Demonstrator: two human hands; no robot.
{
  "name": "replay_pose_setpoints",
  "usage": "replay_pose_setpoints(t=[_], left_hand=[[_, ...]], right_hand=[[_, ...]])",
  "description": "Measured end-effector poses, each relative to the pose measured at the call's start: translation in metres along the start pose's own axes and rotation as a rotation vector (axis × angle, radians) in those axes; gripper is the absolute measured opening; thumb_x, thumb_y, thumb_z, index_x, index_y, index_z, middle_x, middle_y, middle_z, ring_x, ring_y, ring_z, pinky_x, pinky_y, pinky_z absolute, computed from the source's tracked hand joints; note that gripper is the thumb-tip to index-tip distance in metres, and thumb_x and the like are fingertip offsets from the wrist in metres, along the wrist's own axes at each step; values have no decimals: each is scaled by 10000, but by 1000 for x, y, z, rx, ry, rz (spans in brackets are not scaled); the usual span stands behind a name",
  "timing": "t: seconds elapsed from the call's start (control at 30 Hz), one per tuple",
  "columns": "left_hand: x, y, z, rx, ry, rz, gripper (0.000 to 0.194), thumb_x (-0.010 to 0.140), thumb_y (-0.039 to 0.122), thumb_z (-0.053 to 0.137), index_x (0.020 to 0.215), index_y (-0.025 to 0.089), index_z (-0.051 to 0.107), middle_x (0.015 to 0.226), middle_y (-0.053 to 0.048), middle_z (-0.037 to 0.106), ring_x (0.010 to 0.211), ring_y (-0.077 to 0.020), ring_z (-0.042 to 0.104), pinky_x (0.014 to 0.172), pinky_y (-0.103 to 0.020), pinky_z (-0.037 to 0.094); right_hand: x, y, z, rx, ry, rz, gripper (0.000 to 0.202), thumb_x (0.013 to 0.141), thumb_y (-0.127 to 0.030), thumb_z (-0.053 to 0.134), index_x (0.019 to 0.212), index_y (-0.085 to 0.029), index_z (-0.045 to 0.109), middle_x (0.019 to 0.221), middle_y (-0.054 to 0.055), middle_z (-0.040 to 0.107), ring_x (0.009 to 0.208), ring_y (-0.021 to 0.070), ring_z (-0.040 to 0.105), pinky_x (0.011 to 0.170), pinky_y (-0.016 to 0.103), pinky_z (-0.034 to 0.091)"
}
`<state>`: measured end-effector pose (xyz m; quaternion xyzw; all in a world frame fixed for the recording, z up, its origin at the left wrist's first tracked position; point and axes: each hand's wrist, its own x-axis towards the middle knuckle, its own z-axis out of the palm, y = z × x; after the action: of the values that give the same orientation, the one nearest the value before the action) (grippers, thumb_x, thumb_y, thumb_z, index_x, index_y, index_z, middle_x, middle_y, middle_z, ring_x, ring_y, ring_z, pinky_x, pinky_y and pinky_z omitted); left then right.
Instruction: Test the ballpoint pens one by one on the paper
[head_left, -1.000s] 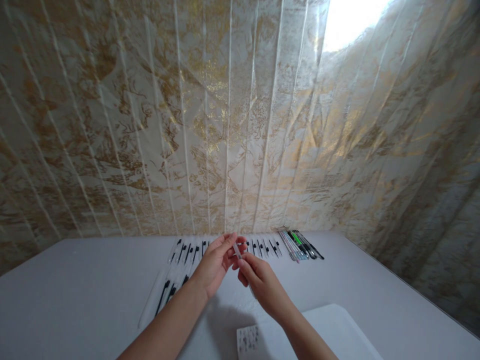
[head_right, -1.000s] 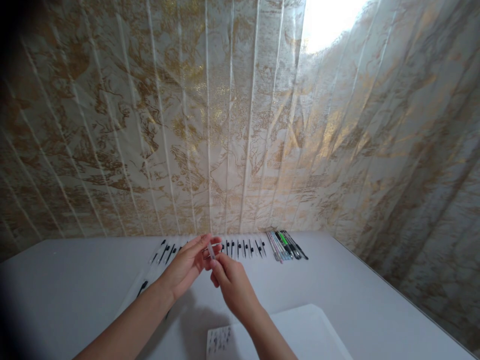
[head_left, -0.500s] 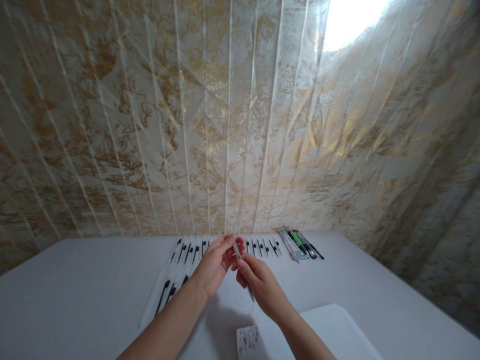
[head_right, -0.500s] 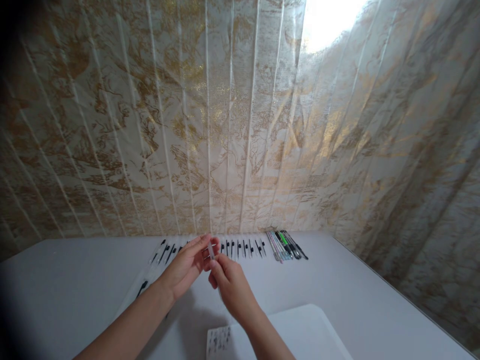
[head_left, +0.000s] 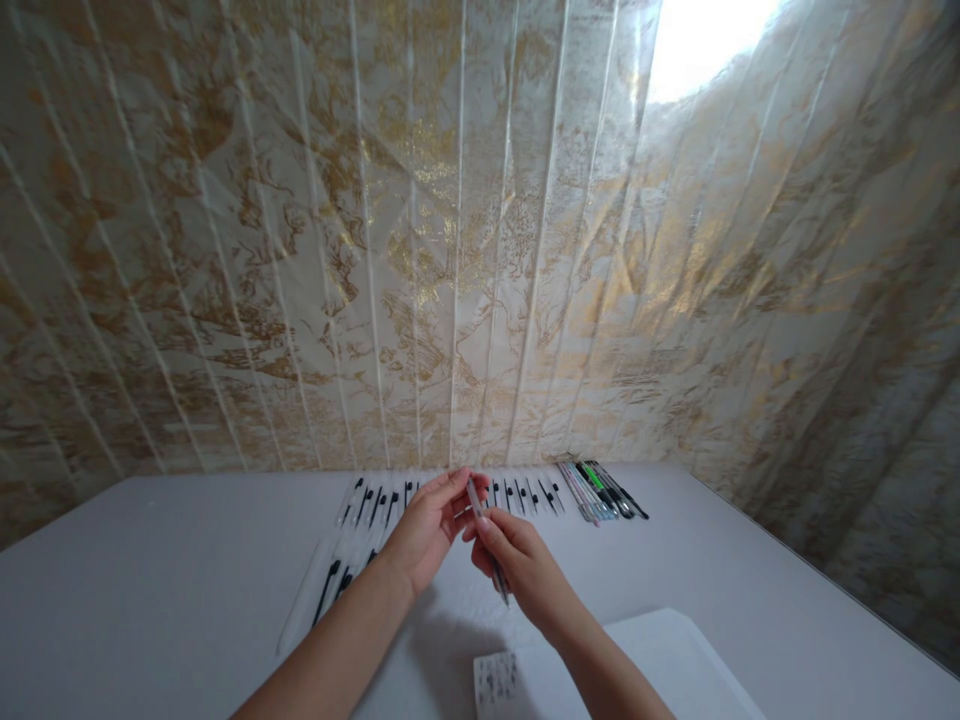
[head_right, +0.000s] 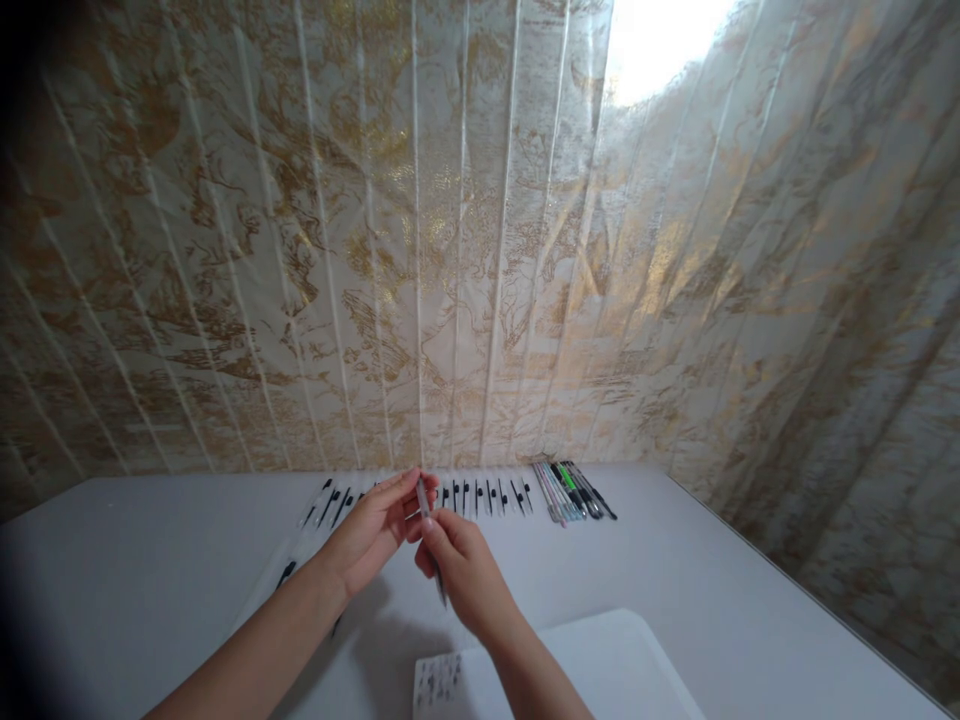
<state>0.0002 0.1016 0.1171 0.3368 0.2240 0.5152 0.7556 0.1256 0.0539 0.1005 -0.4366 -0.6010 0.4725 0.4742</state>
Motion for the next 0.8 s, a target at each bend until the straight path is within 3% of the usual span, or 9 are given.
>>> replay_pose_setpoints(t=[0.17, 0.33, 0.57, 0.67, 0.8], left_hand=[[0, 1, 3, -12, -36, -11, 134, 872, 240, 637, 882, 117, 688, 871, -101, 712, 728, -147, 658, 562, -197, 493], [0, 0, 1, -8, -18, -17, 132, 800, 234, 725, 756, 121, 671, 781, -56, 697, 624, -111, 631, 514, -176, 458], [-4, 4, 6, -53, -77, -83, 163, 878, 187, 581, 760, 122, 674, 801, -70, 708, 485, -99, 579, 537, -231, 493], [-7, 9, 11, -87, -79, -101, 172, 891, 190, 554, 771, 137, 665, 847, -68, 709, 576, -119, 626, 591, -229, 515], [-7, 8, 13, -104, -59, -130, 162, 899, 264, 567, 816, 157, 656, 890, -70, 710, 694, -147, 658, 615, -221, 523]], right_hand=[[0, -5, -2, 149, -24, 62, 468, 810, -635, 503, 806, -169, 550, 521, -76, 416, 405, 60, 273, 399, 203, 184], [0, -6, -2, 117, -27, 77, 458, 786, -626, 543, 774, -169, 546, 524, -67, 453, 408, 56, 283, 394, 202, 171], [-5, -16, -8, 614, -199, 228, 317, 817, -480, 613, 783, -175, 537, 489, -91, 393, 403, 50, 222, 398, 194, 139], [-6, -19, -9, 712, -232, 266, 319, 842, -484, 595, 766, -184, 520, 477, -101, 325, 421, 60, 163, 397, 191, 107], [-10, -23, -7, 670, -329, 241, 352, 848, -511, 586, 742, -185, 507, 540, -91, 297, 454, 62, 140, 421, 193, 123]])
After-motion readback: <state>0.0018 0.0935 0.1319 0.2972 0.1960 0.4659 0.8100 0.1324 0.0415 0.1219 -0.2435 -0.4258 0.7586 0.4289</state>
